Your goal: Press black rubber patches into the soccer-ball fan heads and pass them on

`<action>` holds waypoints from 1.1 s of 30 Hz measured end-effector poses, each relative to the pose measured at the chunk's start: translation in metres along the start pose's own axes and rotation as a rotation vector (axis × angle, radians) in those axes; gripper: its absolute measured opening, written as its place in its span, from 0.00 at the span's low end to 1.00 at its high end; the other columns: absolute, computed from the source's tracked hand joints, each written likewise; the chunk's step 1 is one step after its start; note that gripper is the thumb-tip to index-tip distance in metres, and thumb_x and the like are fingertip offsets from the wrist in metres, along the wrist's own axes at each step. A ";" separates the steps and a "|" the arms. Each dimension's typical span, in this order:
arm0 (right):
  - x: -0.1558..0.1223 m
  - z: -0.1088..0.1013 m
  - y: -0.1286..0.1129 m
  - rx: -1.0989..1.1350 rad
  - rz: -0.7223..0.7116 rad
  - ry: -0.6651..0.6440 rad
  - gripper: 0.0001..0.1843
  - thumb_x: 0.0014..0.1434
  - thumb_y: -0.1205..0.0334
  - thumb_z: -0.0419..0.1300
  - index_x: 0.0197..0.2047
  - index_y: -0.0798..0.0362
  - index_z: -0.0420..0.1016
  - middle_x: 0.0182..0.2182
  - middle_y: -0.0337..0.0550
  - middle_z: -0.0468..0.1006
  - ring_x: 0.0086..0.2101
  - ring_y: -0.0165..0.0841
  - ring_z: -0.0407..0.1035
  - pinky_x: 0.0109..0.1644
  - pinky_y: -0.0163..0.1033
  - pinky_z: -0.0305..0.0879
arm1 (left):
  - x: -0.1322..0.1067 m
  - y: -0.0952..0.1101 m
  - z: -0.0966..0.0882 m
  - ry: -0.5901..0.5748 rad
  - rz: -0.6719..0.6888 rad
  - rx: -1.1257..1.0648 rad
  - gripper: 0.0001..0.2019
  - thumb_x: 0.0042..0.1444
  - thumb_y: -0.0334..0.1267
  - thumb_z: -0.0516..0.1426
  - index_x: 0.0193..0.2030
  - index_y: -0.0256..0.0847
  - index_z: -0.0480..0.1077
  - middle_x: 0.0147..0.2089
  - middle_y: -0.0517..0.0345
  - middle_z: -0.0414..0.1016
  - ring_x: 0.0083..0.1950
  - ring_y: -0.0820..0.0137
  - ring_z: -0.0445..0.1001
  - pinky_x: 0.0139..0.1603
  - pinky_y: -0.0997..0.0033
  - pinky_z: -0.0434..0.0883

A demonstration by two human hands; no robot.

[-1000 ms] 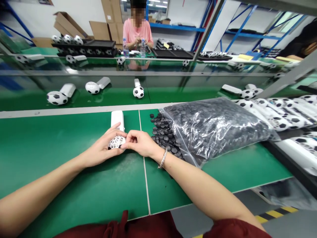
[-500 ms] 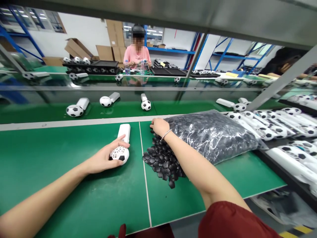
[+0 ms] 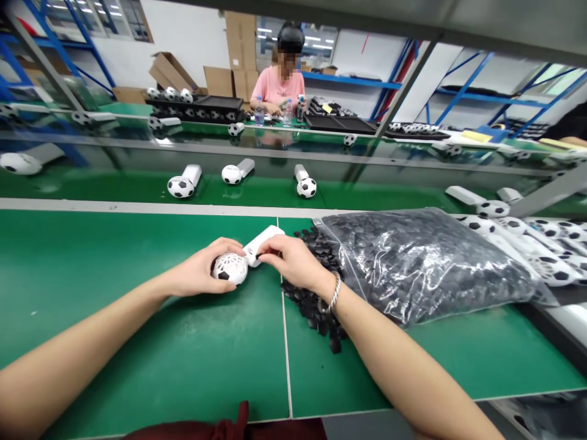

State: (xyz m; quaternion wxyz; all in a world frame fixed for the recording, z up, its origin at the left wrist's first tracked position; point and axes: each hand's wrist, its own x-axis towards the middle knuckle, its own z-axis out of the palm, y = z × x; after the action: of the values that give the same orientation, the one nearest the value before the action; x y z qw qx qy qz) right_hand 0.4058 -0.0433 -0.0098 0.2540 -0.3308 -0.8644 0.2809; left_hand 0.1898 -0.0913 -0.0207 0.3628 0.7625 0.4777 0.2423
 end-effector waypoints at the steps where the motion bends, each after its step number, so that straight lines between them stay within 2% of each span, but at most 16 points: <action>1: -0.002 0.004 -0.005 0.013 -0.062 -0.018 0.04 0.55 0.65 0.57 0.33 0.54 0.73 0.31 0.40 0.75 0.34 0.29 0.67 0.40 0.34 0.62 | 0.000 -0.001 -0.003 -0.017 0.001 -0.001 0.26 0.38 0.34 0.61 0.47 0.44 0.63 0.51 0.56 0.58 0.54 0.63 0.61 0.58 0.61 0.57; 4: -0.003 0.013 -0.009 -0.009 -0.189 -0.103 0.04 0.55 0.67 0.57 0.34 0.54 0.74 0.31 0.41 0.76 0.35 0.29 0.67 0.42 0.35 0.62 | -0.002 -0.001 -0.006 -0.046 -0.043 0.010 0.26 0.39 0.34 0.59 0.49 0.43 0.61 0.50 0.56 0.61 0.49 0.63 0.65 0.50 0.63 0.64; 7: 0.000 0.017 -0.007 -0.054 -0.255 -0.173 0.03 0.54 0.67 0.58 0.32 0.54 0.74 0.30 0.40 0.76 0.33 0.30 0.68 0.42 0.37 0.61 | -0.003 0.002 -0.006 -0.050 -0.068 0.036 0.26 0.40 0.33 0.57 0.50 0.43 0.61 0.47 0.57 0.63 0.44 0.65 0.66 0.44 0.67 0.66; 10: 0.004 0.018 -0.005 -0.019 -0.268 -0.137 0.02 0.53 0.67 0.59 0.31 0.54 0.73 0.29 0.39 0.77 0.33 0.29 0.68 0.41 0.37 0.61 | -0.003 0.003 -0.006 -0.048 -0.051 0.046 0.25 0.40 0.32 0.56 0.49 0.43 0.61 0.46 0.57 0.63 0.43 0.66 0.66 0.41 0.69 0.66; 18: 0.015 0.024 0.000 0.120 -0.286 -0.133 0.03 0.52 0.65 0.61 0.30 0.55 0.72 0.27 0.39 0.75 0.31 0.28 0.68 0.38 0.34 0.62 | -0.002 0.007 0.004 0.051 -0.043 0.055 0.19 0.44 0.40 0.59 0.45 0.42 0.62 0.43 0.58 0.64 0.43 0.66 0.65 0.44 0.66 0.64; 22: 0.020 0.023 0.001 0.129 -0.273 -0.182 0.05 0.50 0.63 0.62 0.27 0.55 0.71 0.26 0.38 0.73 0.29 0.27 0.66 0.34 0.31 0.61 | -0.002 0.009 0.011 0.114 -0.026 0.078 0.16 0.45 0.37 0.57 0.42 0.42 0.63 0.42 0.58 0.64 0.43 0.66 0.65 0.45 0.66 0.64; 27: 0.024 0.024 0.004 0.125 -0.245 -0.209 0.11 0.49 0.57 0.63 0.26 0.56 0.70 0.24 0.36 0.71 0.28 0.26 0.65 0.33 0.31 0.60 | -0.002 0.011 0.015 0.149 -0.036 0.071 0.15 0.45 0.34 0.56 0.42 0.41 0.63 0.42 0.58 0.64 0.44 0.66 0.65 0.47 0.65 0.63; 33: 0.024 0.025 0.010 0.187 -0.238 -0.215 0.12 0.50 0.55 0.61 0.28 0.56 0.69 0.25 0.37 0.70 0.28 0.26 0.64 0.33 0.31 0.60 | -0.003 0.010 0.013 0.148 -0.029 0.056 0.14 0.46 0.35 0.56 0.42 0.42 0.63 0.42 0.58 0.64 0.45 0.65 0.65 0.47 0.65 0.63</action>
State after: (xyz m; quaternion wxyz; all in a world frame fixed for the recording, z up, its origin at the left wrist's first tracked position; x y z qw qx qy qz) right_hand 0.3786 -0.0275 -0.0285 0.2210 -0.1693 -0.8897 0.3619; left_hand 0.2033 -0.1010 -0.0215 0.3086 0.7454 0.5207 0.2792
